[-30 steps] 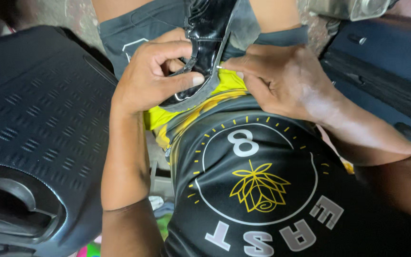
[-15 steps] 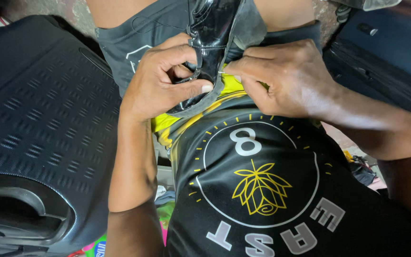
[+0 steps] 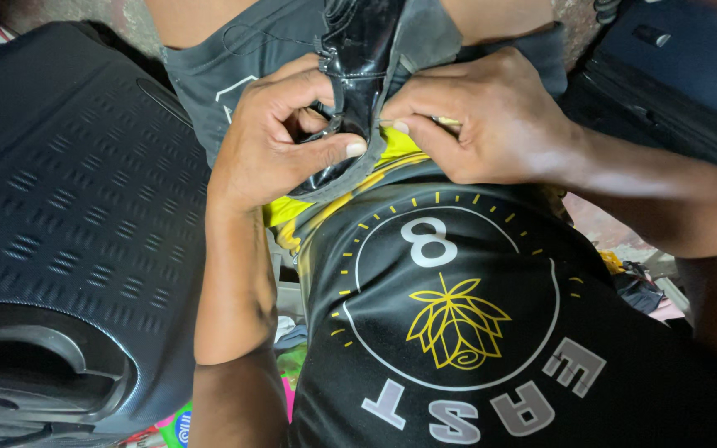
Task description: The person sews a black patent leather shoe using a needle and thread. They repeatedly pass the needle through the shoe's upper near the strap and pull the thread to secure stitches.
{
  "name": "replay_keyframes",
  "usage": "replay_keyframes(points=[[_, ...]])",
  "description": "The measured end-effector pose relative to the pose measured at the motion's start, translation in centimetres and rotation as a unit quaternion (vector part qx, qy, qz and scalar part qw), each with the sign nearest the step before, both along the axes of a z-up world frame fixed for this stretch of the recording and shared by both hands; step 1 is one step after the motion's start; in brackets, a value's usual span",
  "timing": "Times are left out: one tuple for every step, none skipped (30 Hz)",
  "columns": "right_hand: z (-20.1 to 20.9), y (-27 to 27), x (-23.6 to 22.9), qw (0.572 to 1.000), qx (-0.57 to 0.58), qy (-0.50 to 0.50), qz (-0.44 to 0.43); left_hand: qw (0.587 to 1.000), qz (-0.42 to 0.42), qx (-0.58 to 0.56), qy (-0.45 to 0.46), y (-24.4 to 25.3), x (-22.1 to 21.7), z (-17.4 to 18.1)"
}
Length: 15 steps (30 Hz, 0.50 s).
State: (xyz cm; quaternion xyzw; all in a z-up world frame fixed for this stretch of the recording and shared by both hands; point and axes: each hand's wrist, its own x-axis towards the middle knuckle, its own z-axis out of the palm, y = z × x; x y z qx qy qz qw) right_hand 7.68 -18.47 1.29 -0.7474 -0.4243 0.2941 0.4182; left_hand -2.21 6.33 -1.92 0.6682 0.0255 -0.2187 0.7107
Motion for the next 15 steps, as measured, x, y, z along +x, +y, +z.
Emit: replay_keyframes(points=[[0.1,0.1,0.0,1.000,-0.004,-0.024,0.004,1.000,0.000,0.006,0.005,0.0,0.1,-0.1],[0.2,0.3,-0.1,0.998,-0.023,-0.064,0.011,1.000,0.007,-0.019,0.020,0.1,0.1,-0.1],[0.2,0.4,-0.2,0.994,-0.040,-0.102,0.019,0.998,0.016,-0.043,0.038,0.2,0.1,-0.1],[0.2,0.6,-0.2,0.992,-0.019,-0.123,0.020,0.996,0.024,-0.067,0.055,0.2,0.1,-0.1],[0.2,0.6,-0.3,0.989,0.001,-0.144,0.020,0.998,0.013,-0.050,0.040,0.2,0.1,-0.1],[0.2,0.6,-0.4,0.986,0.020,-0.164,0.019,0.999,0.001,-0.033,0.025,0.2,0.1,-0.2],[0.2,0.6,-0.5,0.991,0.010,-0.133,0.011,1.000,-0.009,-0.015,0.011,0.2,0.1,-0.1],[0.1,0.7,-0.6,0.995,-0.001,-0.103,0.003,0.999,0.001,-0.029,0.023,0.2,0.0,-0.1],[0.0,0.7,-0.8,0.997,-0.013,-0.071,-0.007,0.998,0.007,-0.044,0.035,0.2,0.0,0.0],[-0.1,0.8,-0.9,0.997,-0.017,-0.070,-0.013,0.997,0.014,-0.060,0.047,0.0,0.0,0.1],[-0.3,0.9,-0.7,0.997,-0.020,-0.074,-0.019,0.996,0.036,-0.072,0.045,-0.2,0.1,0.1],[-0.4,1.0,-0.5,0.996,-0.023,-0.078,-0.025,0.994,0.058,-0.085,0.043,-0.4,0.1,0.1],[-0.5,1.0,-0.1,0.997,-0.026,-0.073,-0.021,0.991,0.081,-0.099,0.041,-0.8,0.0,0.2],[-0.6,1.1,0.4,0.997,-0.030,-0.067,-0.017,0.992,0.099,-0.077,0.023,-1.0,-0.1,0.2],[-0.7,1.1,0.8,0.998,-0.034,-0.059,-0.014,0.992,0.116,-0.054,0.007,-1.0,-0.2,0.2]])
